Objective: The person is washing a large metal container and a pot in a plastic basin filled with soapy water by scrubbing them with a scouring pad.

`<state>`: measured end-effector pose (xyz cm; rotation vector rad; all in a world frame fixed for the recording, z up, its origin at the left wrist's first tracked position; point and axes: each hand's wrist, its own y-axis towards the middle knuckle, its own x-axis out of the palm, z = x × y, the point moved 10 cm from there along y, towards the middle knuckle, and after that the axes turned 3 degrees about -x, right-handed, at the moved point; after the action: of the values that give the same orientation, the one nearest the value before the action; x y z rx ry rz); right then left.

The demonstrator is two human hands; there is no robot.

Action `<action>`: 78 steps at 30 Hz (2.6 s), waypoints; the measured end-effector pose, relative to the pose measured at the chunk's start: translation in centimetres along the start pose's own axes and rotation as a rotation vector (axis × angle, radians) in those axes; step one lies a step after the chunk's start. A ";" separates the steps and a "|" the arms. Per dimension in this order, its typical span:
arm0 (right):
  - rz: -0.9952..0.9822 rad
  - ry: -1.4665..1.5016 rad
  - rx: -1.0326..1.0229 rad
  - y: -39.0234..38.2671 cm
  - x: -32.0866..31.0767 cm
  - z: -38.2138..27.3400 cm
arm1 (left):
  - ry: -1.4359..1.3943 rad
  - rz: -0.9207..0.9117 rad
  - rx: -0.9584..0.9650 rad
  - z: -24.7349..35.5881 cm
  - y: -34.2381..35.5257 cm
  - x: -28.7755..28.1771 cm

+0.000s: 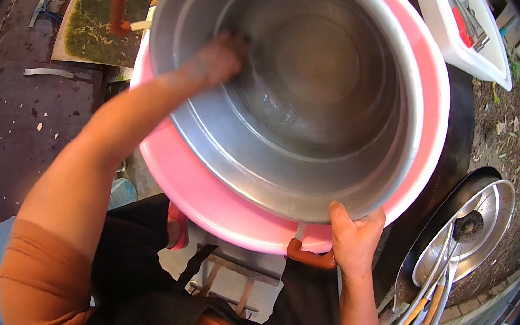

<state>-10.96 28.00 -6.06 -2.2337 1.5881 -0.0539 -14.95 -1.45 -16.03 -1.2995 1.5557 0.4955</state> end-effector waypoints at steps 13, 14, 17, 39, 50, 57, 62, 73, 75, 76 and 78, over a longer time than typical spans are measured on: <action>-0.033 0.142 0.091 0.5 0.2 0.1 | -0.545 -0.510 -0.131 5.5 -1.4 7.5; -0.052 0.143 0.113 0.3 0.4 -0.1 | -0.384 -0.296 -0.135 1.1 -0.2 4.5; -0.081 0.251 0.160 0.4 1.1 -1.6 | -0.193 -0.054 -0.269 -0.6 -1.5 3.1; -0.103 0.706 -0.054 3.1 2.1 -4.7 | -1.089 -0.555 -0.257 12.1 -1.3 -0.7; 0.129 0.127 -0.331 3.2 2.6 -4.1 | -1.229 -0.761 0.219 18.2 -9.0 0.5; 0.262 0.157 -0.506 3.2 0.7 -5.9 | -0.350 -0.682 -0.041 7.0 -9.8 6.0; 0.244 0.072 -0.405 4.1 0.3 -6.5 | -1.389 -0.488 0.093 20.1 -9.0 0.0; 0.171 0.320 -0.226 6.9 -0.8 -4.8 | -0.521 -0.753 -0.095 5.2 -9.6 8.2; -0.049 0.266 0.016 1.9 2.2 2.2 | -0.732 -0.799 -0.183 7.2 -8.9 8.7; -0.115 0.225 0.195 -0.8 4.2 4.9 | -0.801 -0.818 -0.194 8.6 -8.0 8.1; -0.457 0.162 0.618 -3.3 8.4 6.1 | -0.970 -0.844 -0.168 11.4 -6.1 5.8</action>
<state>-3.49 23.05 -12.14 -2.0550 0.9127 -0.7574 -4.13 2.91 -24.04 -1.3847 0.1291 0.5708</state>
